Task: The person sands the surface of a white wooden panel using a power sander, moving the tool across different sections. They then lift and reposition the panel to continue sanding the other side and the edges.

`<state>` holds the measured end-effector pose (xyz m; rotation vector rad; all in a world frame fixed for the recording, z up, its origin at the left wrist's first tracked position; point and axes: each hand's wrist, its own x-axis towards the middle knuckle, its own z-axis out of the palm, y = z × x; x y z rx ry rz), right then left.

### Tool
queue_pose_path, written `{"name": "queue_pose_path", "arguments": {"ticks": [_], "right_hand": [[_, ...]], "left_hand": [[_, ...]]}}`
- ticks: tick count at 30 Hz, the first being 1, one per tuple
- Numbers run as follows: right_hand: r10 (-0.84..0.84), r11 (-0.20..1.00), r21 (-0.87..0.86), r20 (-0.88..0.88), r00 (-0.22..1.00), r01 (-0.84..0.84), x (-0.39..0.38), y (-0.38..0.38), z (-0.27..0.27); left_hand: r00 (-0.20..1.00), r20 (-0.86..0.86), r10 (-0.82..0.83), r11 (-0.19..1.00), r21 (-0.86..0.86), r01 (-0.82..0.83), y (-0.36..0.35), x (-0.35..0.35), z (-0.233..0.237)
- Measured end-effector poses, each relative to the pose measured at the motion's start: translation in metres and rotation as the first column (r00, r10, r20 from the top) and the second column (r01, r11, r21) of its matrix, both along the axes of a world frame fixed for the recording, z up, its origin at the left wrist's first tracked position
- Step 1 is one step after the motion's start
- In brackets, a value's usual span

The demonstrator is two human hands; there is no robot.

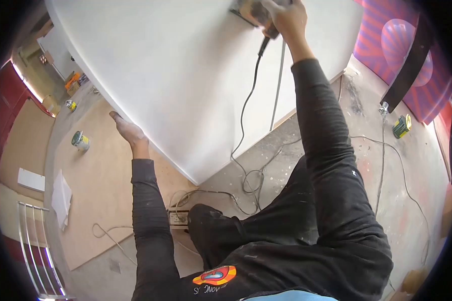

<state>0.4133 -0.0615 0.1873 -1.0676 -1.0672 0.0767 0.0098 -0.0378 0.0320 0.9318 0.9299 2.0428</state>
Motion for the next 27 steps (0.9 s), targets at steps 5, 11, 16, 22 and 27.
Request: {"name": "queue_pose_path", "arguments": {"ticks": [5, 11, 16, 22, 27], "right_hand": [[-0.181, 0.983, -0.005, -0.076, 0.981, 0.182, -0.011, 0.028, -0.134], [-0.115, 0.986, 0.154, 0.347, 0.931, 0.064, -0.111, -0.017, -0.120], [-0.284, 0.943, 0.274, 0.358, 0.890, 0.191, -0.068, 0.018, -0.052], [-0.192, 0.981, 0.017, -0.013, 0.981, 0.192, 0.023, 0.046, -0.111], [-0.253, 0.966, 0.096, 0.187, 0.949, 0.238, -0.069, 0.009, -0.226]], "left_hand": [[0.999, -0.010, -0.032, 0.998, 0.045, 0.033, 0.007, -0.007, -0.003], [0.983, -0.183, 0.003, 1.000, 0.010, -0.001, 0.003, -0.010, -0.005], [0.955, -0.294, 0.031, 0.999, 0.014, -0.028, -0.008, 0.000, 0.006], [0.941, -0.280, 0.188, 0.980, 0.123, -0.159, 0.003, -0.001, 0.003], [0.963, -0.244, 0.118, 0.993, 0.025, -0.115, 0.002, -0.004, 0.006]]}}
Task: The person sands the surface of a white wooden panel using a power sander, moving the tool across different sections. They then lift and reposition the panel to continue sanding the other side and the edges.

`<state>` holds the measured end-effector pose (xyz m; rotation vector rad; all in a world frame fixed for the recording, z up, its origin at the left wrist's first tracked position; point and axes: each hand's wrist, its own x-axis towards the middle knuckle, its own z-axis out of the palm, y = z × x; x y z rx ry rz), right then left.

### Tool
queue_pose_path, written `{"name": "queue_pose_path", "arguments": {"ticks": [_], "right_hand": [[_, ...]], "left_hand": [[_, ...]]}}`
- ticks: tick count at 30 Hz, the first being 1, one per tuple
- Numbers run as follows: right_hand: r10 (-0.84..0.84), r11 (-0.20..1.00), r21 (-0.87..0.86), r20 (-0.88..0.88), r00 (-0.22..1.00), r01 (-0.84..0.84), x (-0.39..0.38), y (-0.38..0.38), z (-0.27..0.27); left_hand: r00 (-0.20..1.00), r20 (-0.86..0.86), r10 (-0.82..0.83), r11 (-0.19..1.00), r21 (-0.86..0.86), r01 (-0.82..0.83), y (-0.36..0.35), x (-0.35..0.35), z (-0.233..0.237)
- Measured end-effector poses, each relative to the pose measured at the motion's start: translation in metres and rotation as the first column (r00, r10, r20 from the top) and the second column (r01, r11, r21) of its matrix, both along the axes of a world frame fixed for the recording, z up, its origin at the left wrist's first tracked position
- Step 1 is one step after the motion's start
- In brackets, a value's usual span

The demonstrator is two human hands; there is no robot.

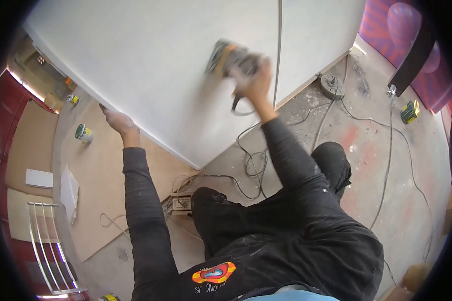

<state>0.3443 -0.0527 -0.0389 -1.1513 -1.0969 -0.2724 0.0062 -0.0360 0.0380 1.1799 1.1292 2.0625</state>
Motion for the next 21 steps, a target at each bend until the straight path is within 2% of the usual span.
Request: {"name": "queue_pose_path", "arguments": {"ticks": [2, 4, 5, 6, 7, 8, 9, 10, 12, 13, 14, 15, 16, 18, 21], "right_hand": [[0.134, 0.991, -0.005, 0.130, 0.982, -0.135, -0.051, -0.029, -0.019], [0.185, 0.981, 0.014, 0.228, 0.956, -0.193, -0.085, -0.048, -0.026], [0.205, 0.971, 0.059, 0.291, 0.934, -0.231, -0.091, -0.050, -0.019], [0.215, 0.970, 0.053, 0.273, 0.938, -0.238, -0.093, -0.051, -0.013], [0.186, 0.975, 0.063, 0.279, 0.942, -0.211, -0.087, -0.048, -0.002], [0.157, 0.981, 0.069, 0.281, 0.947, -0.184, -0.079, -0.043, 0.012], [0.143, 0.986, 0.042, 0.282, 0.949, -0.162, -0.065, -0.037, 0.025], [0.132, 0.990, 0.012, 0.284, 0.950, -0.141, -0.048, -0.034, 0.039], [0.085, 0.996, -0.022, 0.220, 0.972, -0.082, -0.012, -0.017, 0.056], [0.044, 0.999, 0.012, 0.196, 0.980, -0.048, 0.009, -0.007, 0.059], [0.005, 0.999, 0.042, 0.166, 0.986, -0.012, 0.030, -0.002, 0.055], [0.025, 0.996, -0.089, 0.125, 0.992, -0.014, 0.050, -0.003, 0.049], [0.064, 0.992, -0.108, 0.023, 0.998, -0.061, 0.063, 0.001, 0.033], [0.126, 0.962, -0.210, -0.225, 0.966, -0.175, 0.078, -0.004, 0.001], [-0.070, 0.956, -0.293, -0.331, 0.941, -0.032, 0.079, 0.012, -0.089]], "left_hand": [[0.999, -0.039, 0.031, 0.999, 0.010, -0.031, 0.005, -0.004, -0.004], [0.995, 0.030, -0.098, 0.993, 0.076, 0.095, 0.015, -0.018, -0.013], [0.971, -0.229, 0.067, 0.998, 0.013, -0.065, 0.013, -0.023, -0.015], [0.970, -0.235, 0.059, 0.998, 0.016, -0.057, 0.014, -0.024, -0.016], [0.995, -0.061, -0.073, 0.993, 0.086, 0.078, 0.012, -0.023, -0.016], [0.971, 0.103, -0.217, 0.965, 0.173, 0.198, 0.013, -0.025, -0.017], [0.929, -0.340, 0.148, 0.989, 0.080, -0.128, 0.018, -0.033, -0.024], [0.927, -0.348, 0.139, 0.990, 0.070, -0.123, 0.021, -0.041, -0.027], [0.989, -0.142, -0.030, 0.994, 0.099, 0.044, 0.028, -0.051, -0.029], [0.996, -0.005, -0.083, 0.995, 0.050, 0.084, 0.003, -0.024, -0.011], [0.996, -0.013, -0.084, 0.996, 0.039, 0.085, -0.003, -0.018, -0.004], [0.999, -0.032, 0.003, 1.000, -0.024, -0.004, -0.007, -0.013, -0.001], [0.994, -0.053, 0.091, 0.992, -0.080, -0.095, -0.007, -0.009, 0.000], [0.999, -0.032, 0.043, 0.997, -0.055, -0.045, 0.001, -0.023, -0.005], [0.998, 0.025, -0.056, 0.998, 0.036, 0.055, -0.004, -0.016, 0.001]]}}
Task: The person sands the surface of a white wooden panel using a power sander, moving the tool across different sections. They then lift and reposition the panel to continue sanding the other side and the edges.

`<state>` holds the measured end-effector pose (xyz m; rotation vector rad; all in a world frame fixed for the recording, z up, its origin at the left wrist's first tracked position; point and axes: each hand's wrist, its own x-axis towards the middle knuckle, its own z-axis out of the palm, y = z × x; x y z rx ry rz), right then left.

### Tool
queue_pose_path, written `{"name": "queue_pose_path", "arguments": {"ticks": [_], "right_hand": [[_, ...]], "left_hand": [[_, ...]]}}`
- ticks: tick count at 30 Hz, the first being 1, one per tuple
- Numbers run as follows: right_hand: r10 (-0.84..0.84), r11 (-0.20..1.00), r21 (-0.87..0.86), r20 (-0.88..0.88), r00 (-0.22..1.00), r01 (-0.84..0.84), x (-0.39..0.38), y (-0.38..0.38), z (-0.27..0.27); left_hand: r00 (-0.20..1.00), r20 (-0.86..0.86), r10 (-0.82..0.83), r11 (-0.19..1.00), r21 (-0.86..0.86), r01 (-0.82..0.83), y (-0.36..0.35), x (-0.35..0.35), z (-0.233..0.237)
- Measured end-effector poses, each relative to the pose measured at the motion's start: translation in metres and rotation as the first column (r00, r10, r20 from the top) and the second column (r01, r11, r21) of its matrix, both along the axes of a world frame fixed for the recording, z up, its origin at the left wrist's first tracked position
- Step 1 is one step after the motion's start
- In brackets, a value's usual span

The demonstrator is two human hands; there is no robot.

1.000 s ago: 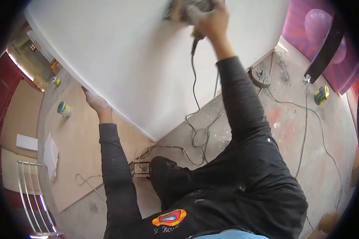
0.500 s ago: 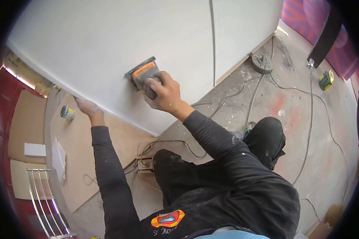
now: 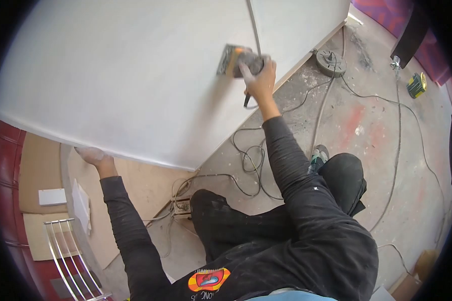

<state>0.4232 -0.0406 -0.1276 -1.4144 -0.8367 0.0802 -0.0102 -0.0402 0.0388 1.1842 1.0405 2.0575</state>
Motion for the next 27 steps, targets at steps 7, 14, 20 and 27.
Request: {"name": "queue_pose_path", "arguments": {"ticks": [7, 14, 20, 27], "right_hand": [[-0.136, 0.955, 0.294, 0.303, 0.943, 0.043, 0.026, 0.013, -0.032], [-0.211, 0.909, 0.418, 0.434, 0.876, 0.013, 0.070, 0.027, 0.043], [-0.299, 0.885, 0.462, 0.468, 0.831, 0.058, 0.073, 0.035, 0.101], [-0.213, 0.890, 0.456, 0.424, 0.880, -0.004, 0.072, 0.020, 0.169]], "left_hand": [[0.994, 0.089, -0.060, 0.998, -0.006, 0.060, 0.003, -0.004, -0.002], [0.995, 0.080, -0.056, 0.998, 0.008, 0.056, 0.006, -0.013, -0.003], [0.986, 0.136, -0.098, 0.995, 0.021, 0.096, 0.001, -0.008, -0.002], [0.997, 0.053, 0.055, 0.997, -0.058, -0.052, -0.002, -0.012, 0.000]]}}
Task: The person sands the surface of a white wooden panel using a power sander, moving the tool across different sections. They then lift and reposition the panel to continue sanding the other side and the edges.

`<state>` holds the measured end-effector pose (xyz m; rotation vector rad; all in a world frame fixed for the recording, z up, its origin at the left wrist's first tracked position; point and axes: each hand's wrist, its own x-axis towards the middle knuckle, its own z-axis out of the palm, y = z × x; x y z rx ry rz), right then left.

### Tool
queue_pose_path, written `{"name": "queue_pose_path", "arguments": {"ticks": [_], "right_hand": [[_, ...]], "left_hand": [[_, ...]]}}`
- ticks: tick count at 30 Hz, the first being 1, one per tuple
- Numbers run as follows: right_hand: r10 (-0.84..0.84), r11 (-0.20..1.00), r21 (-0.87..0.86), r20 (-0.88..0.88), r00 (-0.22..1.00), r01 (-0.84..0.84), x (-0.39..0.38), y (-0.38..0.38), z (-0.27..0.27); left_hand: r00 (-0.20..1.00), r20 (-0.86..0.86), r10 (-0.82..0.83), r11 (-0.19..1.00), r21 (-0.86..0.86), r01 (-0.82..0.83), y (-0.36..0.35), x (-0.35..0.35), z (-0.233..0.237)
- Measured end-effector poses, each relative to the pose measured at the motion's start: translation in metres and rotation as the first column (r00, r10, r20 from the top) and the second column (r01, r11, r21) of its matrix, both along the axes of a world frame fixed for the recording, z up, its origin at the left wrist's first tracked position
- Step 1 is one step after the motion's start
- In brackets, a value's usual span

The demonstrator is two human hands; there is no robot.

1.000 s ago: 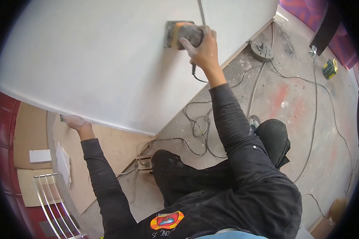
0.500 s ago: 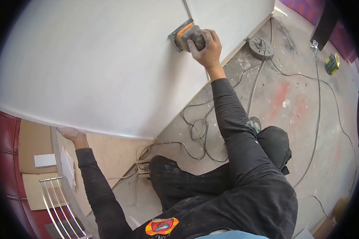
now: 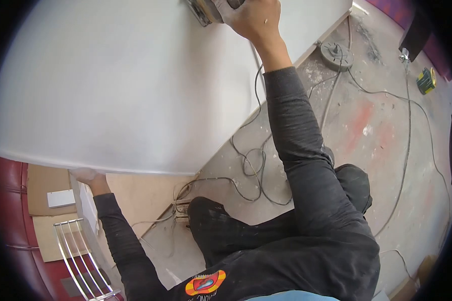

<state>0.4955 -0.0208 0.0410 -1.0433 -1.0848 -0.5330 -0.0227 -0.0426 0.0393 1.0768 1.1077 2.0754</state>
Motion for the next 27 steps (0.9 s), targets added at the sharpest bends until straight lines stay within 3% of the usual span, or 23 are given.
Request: {"name": "queue_pose_path", "arguments": {"ticks": [2, 4, 5, 7, 11, 13, 15, 16, 18, 20, 21, 22, 24, 26, 27], "right_hand": [[-0.030, 0.996, -0.089, 0.009, 1.000, 0.031, 0.004, 0.008, -0.036], [-0.072, 0.997, -0.042, 0.005, 0.997, 0.072, 0.003, 0.019, -0.089], [-0.072, 0.996, -0.049, 0.002, 0.997, 0.072, 0.001, 0.015, -0.114], [-0.059, 0.995, -0.082, 0.008, 0.998, 0.060, 0.002, 0.013, -0.167], [-0.029, 0.986, -0.167, -0.103, 0.994, 0.012, -0.012, -0.002, -0.257], [-0.025, 0.973, -0.228, -0.180, 0.983, -0.017, -0.026, -0.007, -0.294], [-0.107, 0.951, -0.308, -0.437, 0.893, -0.037, -0.044, -0.009, -0.326], [-0.102, 0.949, -0.313, -0.442, 0.891, -0.047, -0.057, -0.012, -0.346], [-0.141, 0.915, -0.344, -0.762, 0.632, -0.211, -0.085, -0.015, -0.370], [-0.203, 0.891, -0.415, -0.726, 0.657, -0.183, -0.125, -0.033, -0.377], [-0.174, 0.891, -0.375, -0.801, 0.572, -0.255, -0.150, -0.038, -0.384], [-0.150, 0.887, -0.332, -0.864, 0.480, -0.320, -0.174, -0.046, -0.390], [-0.055, 0.900, -0.163, -0.962, 0.266, -0.405, -0.224, -0.062, -0.388], [-0.073, 0.871, -0.138, -0.985, 0.154, -0.472, -0.271, -0.082, -0.382], [-0.146, 0.846, -0.215, -0.974, 0.175, -0.488, -0.302, -0.085, -0.402]], "left_hand": [[0.994, -0.103, 0.048, 0.998, -0.026, -0.051, -0.001, 0.001, -0.002], [0.900, -0.371, 0.228, 0.956, -0.092, -0.280, -0.008, 0.016, 0.005], [0.900, -0.372, 0.227, 0.954, -0.100, -0.282, -0.006, 0.008, 0.001], [1.000, -0.021, 0.012, 1.000, 0.023, -0.011, 0.003, -0.011, -0.002], [0.971, -0.218, 0.101, 0.994, -0.004, -0.105, 0.003, -0.005, -0.001], [0.998, 0.004, -0.066, 0.997, 0.048, 0.066, -0.002, 0.006, 0.003], [0.998, -0.008, -0.057, 0.998, 0.035, 0.057, 0.004, -0.006, 0.002], [0.998, -0.019, -0.053, 0.998, 0.023, 0.053, 0.006, -0.011, 0.000], [0.998, -0.024, -0.061, 0.997, 0.056, 0.062, 0.009, -0.015, -0.002], [0.997, -0.043, -0.068, 0.994, 0.078, 0.072, 0.019, -0.037, -0.007], [0.911, -0.401, 0.094, 0.993, 0.101, -0.058, 0.027, -0.055, -0.012], [0.680, -0.696, 0.232, 0.973, 0.163, -0.166, 0.030, -0.069, -0.016], [0.677, -0.663, 0.320, 0.947, 0.193, -0.258, 0.004, -0.018, -0.007], [0.669, -0.623, 0.405, 0.911, 0.219, -0.348, 0.000, -0.005, -0.006], [0.859, -0.373, 0.351, 0.930, 0.248, -0.272, 0.009, -0.014, -0.004]]}}
